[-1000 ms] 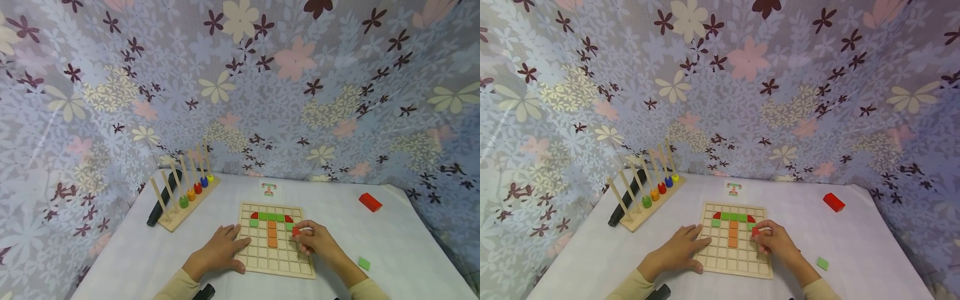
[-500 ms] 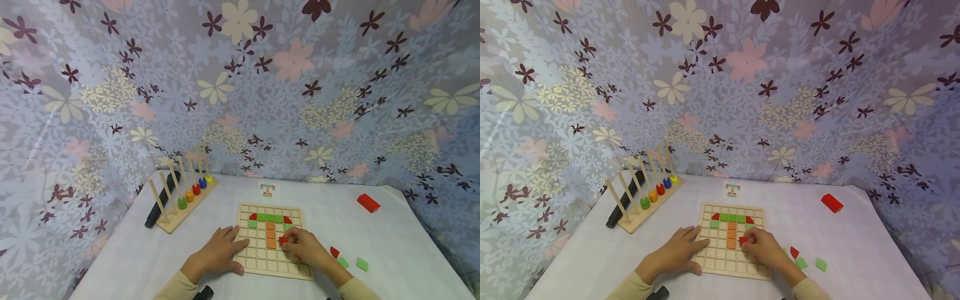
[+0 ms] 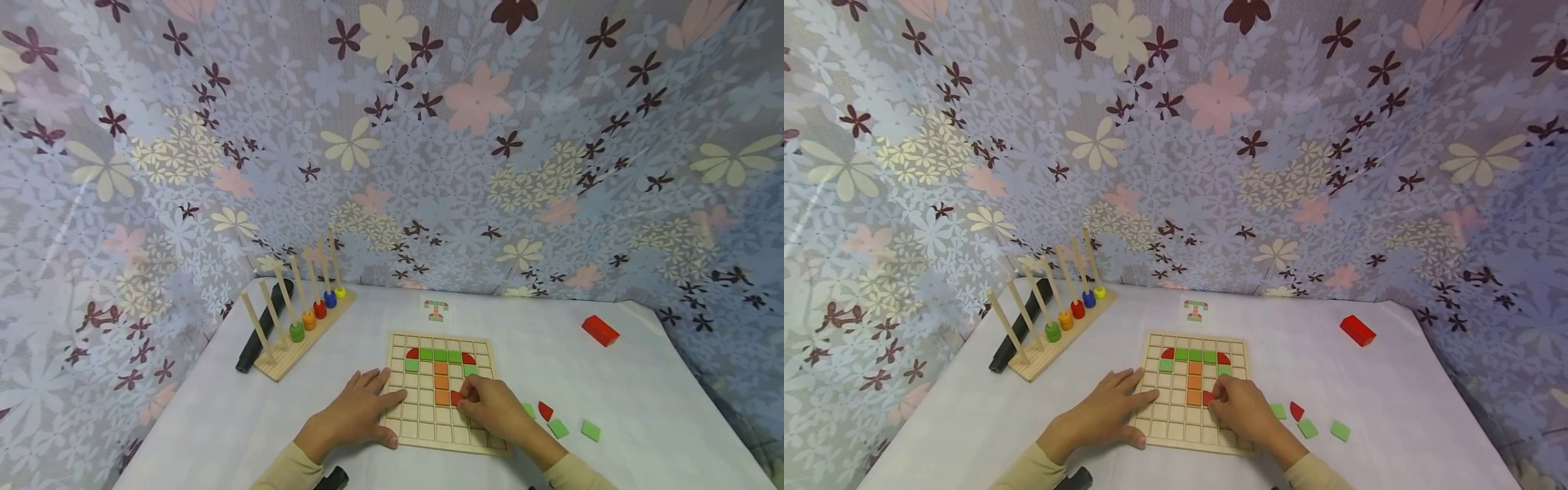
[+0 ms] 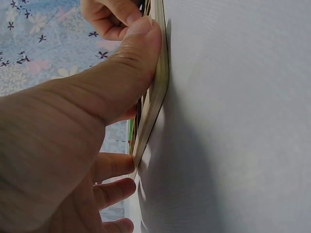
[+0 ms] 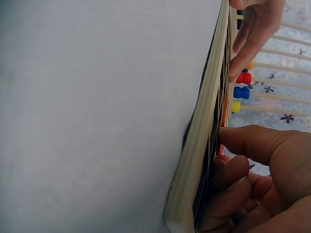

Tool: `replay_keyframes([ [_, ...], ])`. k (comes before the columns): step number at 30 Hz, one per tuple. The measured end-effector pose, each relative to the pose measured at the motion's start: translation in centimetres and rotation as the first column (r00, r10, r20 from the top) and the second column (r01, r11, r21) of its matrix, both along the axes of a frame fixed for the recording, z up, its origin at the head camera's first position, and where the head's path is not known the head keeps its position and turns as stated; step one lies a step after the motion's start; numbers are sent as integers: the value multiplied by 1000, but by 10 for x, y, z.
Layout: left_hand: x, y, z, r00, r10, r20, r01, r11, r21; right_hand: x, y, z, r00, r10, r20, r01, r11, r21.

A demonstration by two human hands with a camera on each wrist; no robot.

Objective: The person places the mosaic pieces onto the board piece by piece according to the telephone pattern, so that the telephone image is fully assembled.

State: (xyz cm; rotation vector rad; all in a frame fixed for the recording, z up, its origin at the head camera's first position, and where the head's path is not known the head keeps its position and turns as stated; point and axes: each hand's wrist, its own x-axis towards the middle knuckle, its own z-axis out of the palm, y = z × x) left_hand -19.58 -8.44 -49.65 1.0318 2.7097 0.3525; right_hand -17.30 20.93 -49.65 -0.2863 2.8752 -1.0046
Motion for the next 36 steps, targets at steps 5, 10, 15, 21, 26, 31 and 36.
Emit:
replay_keyframes([
  [5, -1, 0, -1, 1000, 1, 3, -1, 1000, 5, 1, 0, 2, 1000, 11, 8, -11, 1000, -9],
  [10, -2, 0, -3, 1000, 1, 5, -1, 1000, 5, 1, 2, 3, 999, 50, 6, -50, 999, -17],
  [15, -1, 0, -1, 1000, 0, 9, 0, 1000, 6, 1, 4, 3, 996, 86, -19, -86, 996, -15],
  [21, 0, 0, 1, 1000, -2, 10, 2, 1000, 1, 0, 8, 4, 994, 109, 4, -108, 993, -37],
  [26, -1, -1, 1, 1000, -12, 5, 12, 1000, 4, -1, 28, 12, 996, 66, 67, -57, 990, -126],
  [31, 0, 0, 2, 1000, -22, -6, 22, 1000, 0, 2, 73, 28, 984, -124, 126, 154, 952, -265],
  [36, 0, -1, 2, 1000, -16, 8, 16, 1000, -6, 14, 125, 38, 912, -388, 136, 411, 860, -302],
])
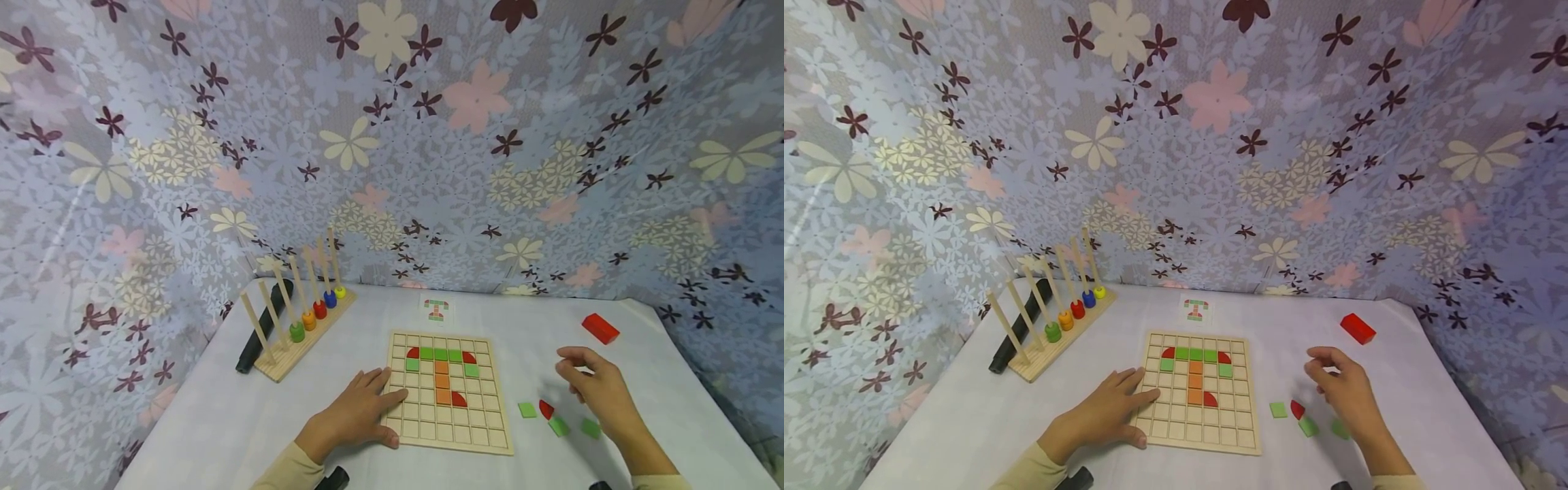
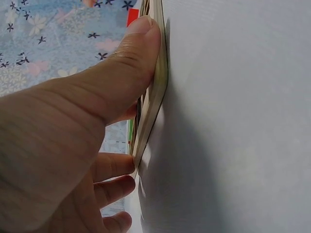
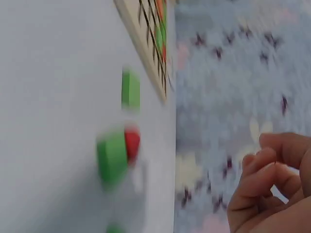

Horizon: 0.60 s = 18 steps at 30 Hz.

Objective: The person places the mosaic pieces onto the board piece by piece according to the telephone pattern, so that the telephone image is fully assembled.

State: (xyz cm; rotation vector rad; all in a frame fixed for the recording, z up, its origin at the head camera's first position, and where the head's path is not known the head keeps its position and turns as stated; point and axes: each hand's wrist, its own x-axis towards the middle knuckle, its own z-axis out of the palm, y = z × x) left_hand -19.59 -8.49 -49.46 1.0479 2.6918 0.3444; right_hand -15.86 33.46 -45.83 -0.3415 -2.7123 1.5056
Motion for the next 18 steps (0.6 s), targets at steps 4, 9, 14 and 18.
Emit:
replay_keyframes([
  [4, -1, 0, 0, 1000, 0, 12, 0, 1000, -7, 7, 23, -2, 995, -24, 96, 23, 1000, 11],
  [9, -2, -1, 0, 1000, -4, 14, 4, 1000, -4, 4, 19, -22, 972, 68, 224, -90, 992, 87],
  [14, -1, 0, -1, 1000, 1, 19, -1, 1000, 0, 0, 7, -36, 958, 129, 254, -195, 947, 253],
  [18, -1, -1, 0, 1000, 4, 15, -4, 1000, 0, -1, 0, -37, 956, 146, 255, -231, 909, 346],
])
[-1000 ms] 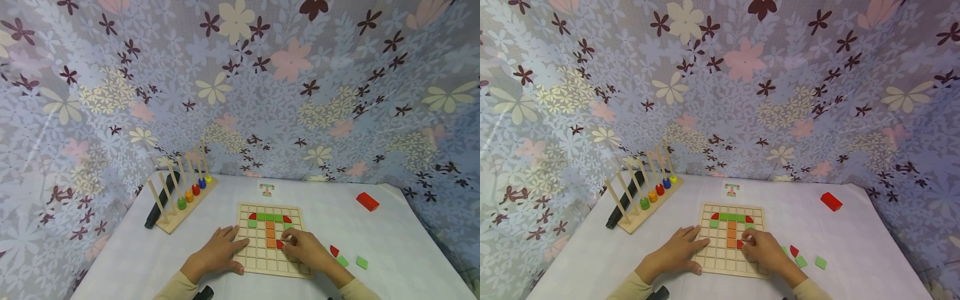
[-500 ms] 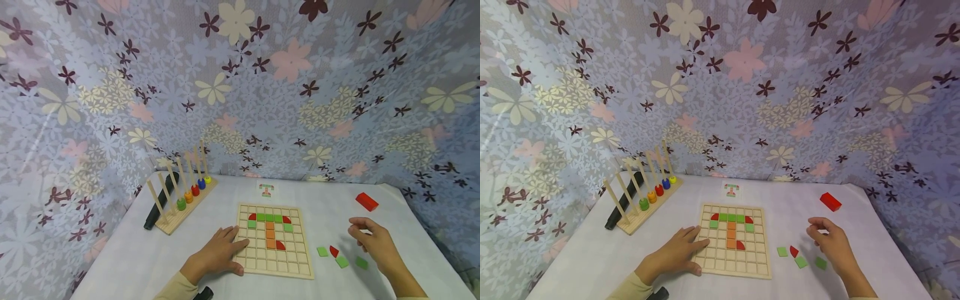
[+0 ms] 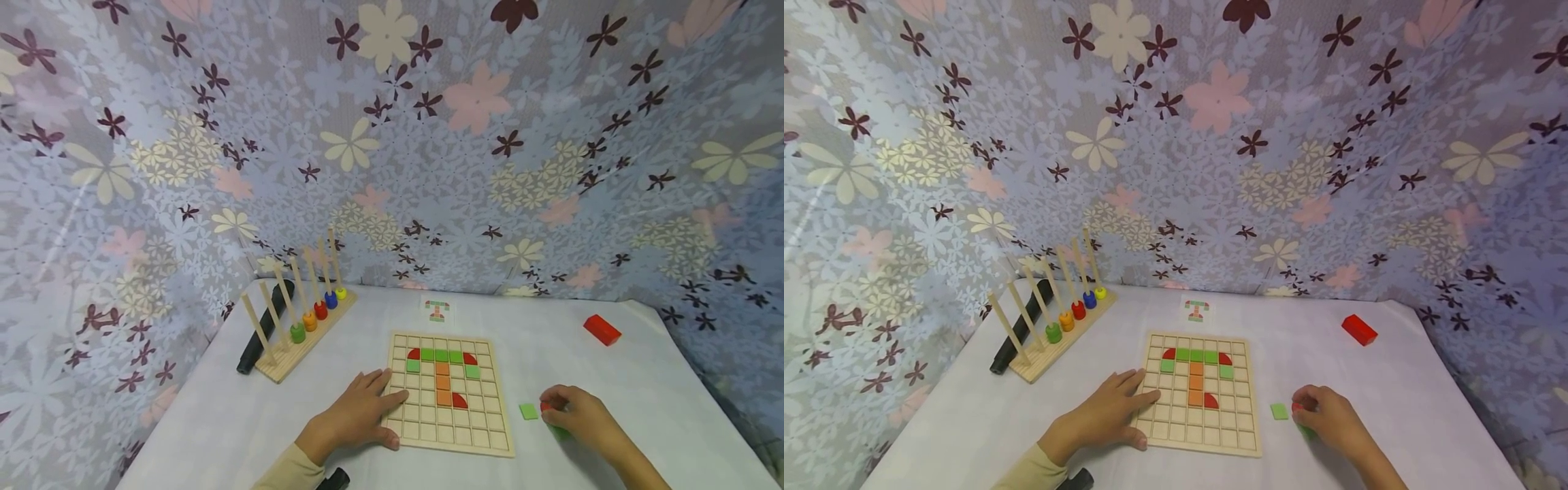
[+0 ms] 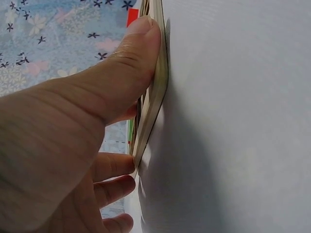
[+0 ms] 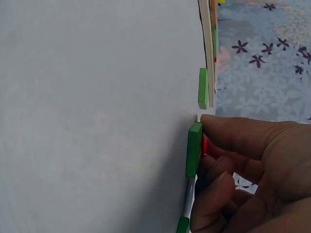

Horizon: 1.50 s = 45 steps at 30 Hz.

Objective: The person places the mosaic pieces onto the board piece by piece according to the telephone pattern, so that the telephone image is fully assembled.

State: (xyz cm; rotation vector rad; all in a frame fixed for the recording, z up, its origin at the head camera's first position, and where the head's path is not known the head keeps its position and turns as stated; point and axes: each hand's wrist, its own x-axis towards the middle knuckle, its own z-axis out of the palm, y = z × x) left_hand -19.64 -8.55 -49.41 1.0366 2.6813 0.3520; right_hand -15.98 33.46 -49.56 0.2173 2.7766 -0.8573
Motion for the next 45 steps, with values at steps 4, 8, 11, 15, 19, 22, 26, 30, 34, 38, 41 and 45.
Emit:
replay_keyframes([
  [4, 0, -1, 2, 1000, 1, -2, -1, 1000, 0, 1, -4, 0, 1000, 4, -21, -4, 1000, 15],
  [8, 0, -2, 1, 1000, 1, -2, -1, 1000, -6, 2, -7, -3, 1000, -1, -10, 1, 1000, -19],
  [11, 0, -3, -1, 1000, -4, -7, 3, 1000, -8, 4, -8, -4, 1000, 11, 0, -11, 999, -35],
  [15, -1, -2, -3, 1000, -10, -18, 10, 1000, -12, 6, -7, -3, 1000, 14, -22, -16, 998, -64],
  [19, -1, -1, -3, 1000, -11, -18, 11, 1000, -11, 8, -5, 0, 998, -37, -49, 27, 982, -189],
  [22, 0, -1, -2, 1000, -9, -12, 9, 1000, -5, 8, -3, 2, 997, -67, -48, 47, 942, -333],
  [26, 0, 0, 0, 1000, -5, -9, 5, 1000, -1, 7, -3, 7, 996, -80, -42, 51, 884, -465],
  [30, 0, 1, 1, 1000, -1, -13, 1, 1000, -1, 3, -7, 14, 996, -82, -47, 45, 854, -519],
  [34, 0, 2, 1, 1000, 1, -19, -1, 1000, -4, -3, -15, 20, 996, -52, -78, 0, 831, -557],
  [38, 0, 2, 1, 1000, -1, -23, 1, 1000, -4, -11, -32, 24, 996, -18, -91, -42, 790, -611],
  [41, 0, 2, 1, 1000, 0, -20, 0, 1000, -6, -19, -48, 27, 995, 20, -98, -79, 754, -652],
  [45, 1, 2, 1, 1000, 4, -7, -4, 1000, -11, -29, -73, 27, 989, 93, -113, -145, 714, -685],
])
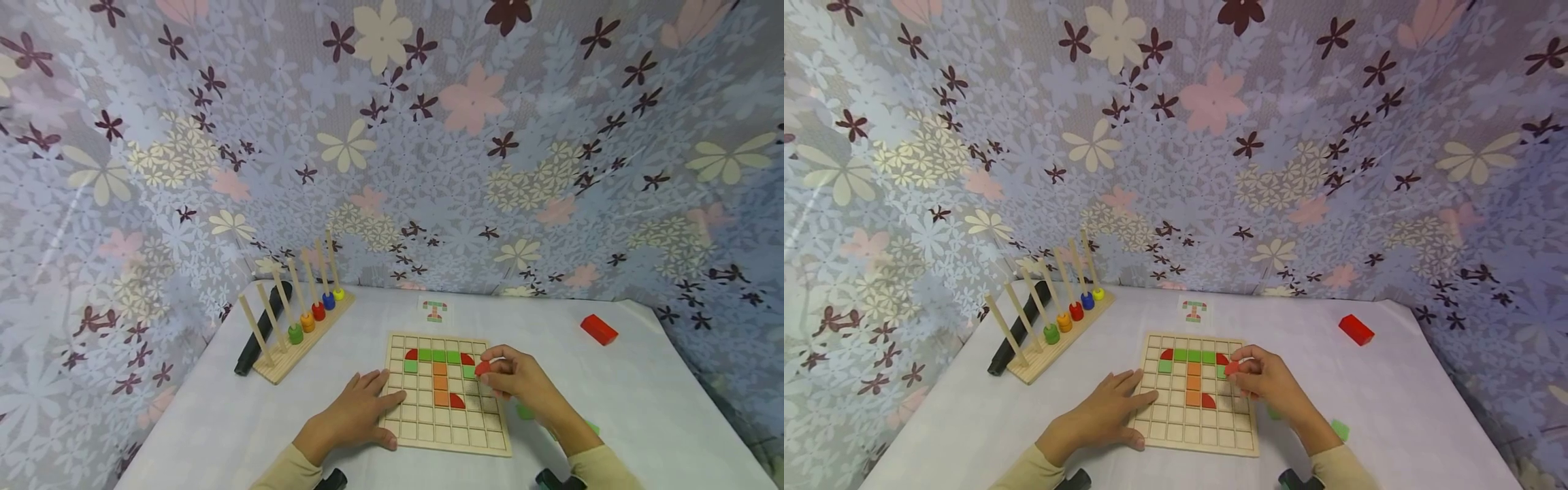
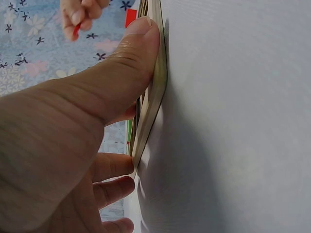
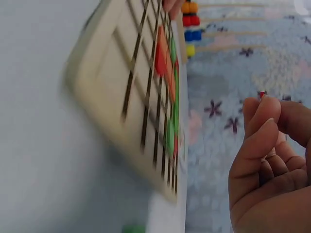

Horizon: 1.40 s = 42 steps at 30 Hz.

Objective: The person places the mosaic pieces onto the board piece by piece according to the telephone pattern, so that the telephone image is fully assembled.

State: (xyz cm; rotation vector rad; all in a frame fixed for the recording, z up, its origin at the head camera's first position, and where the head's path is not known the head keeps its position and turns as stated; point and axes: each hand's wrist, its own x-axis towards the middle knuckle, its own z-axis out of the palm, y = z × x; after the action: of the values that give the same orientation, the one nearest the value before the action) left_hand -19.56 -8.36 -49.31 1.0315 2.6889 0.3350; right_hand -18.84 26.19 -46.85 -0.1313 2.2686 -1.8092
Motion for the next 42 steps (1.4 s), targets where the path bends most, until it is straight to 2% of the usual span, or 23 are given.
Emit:
replay_keyframes([
  [6, 1, 0, 1, 1000, -5, 5, 5, 1000, -3, -10, -34, -4, 997, 68, -25, -67, 998, 8],
  [9, 1, 0, 0, 1000, -5, 2, 5, 1000, -2, -13, -46, -8, 994, 96, -56, -94, 995, 42],
  [14, -1, 0, 0, 1000, -1, 3, 1, 1000, -5, -17, -66, -13, 987, 140, -79, -127, 980, 154],
  [18, 0, -1, 1, 1000, 3, 16, -3, 1000, 2, -18, -79, -18, 969, 210, -131, -160, 935, 315],
  [23, 0, -1, 0, 1000, 1, 10, -2, 1000, 7, -14, -90, -23, 932, 298, -207, -154, 841, 518],
  [25, 0, -2, 0, 1000, 1, 5, -1, 1000, 6, -12, -93, -22, 926, 308, -218, -133, 808, 574],
  [28, 0, -2, -1, 1000, 2, 3, -2, 1000, 3, -9, -97, -20, 927, 301, -222, -104, 778, 620],
  [33, 0, -1, -1, 1000, -1, 2, 1, 1000, 6, -5, -99, -19, 937, 283, -206, -91, 765, 637],
  [42, 0, -2, -2, 1000, -3, 8, 3, 1000, 11, -4, -99, -21, 934, 273, -229, -72, 774, 629],
])
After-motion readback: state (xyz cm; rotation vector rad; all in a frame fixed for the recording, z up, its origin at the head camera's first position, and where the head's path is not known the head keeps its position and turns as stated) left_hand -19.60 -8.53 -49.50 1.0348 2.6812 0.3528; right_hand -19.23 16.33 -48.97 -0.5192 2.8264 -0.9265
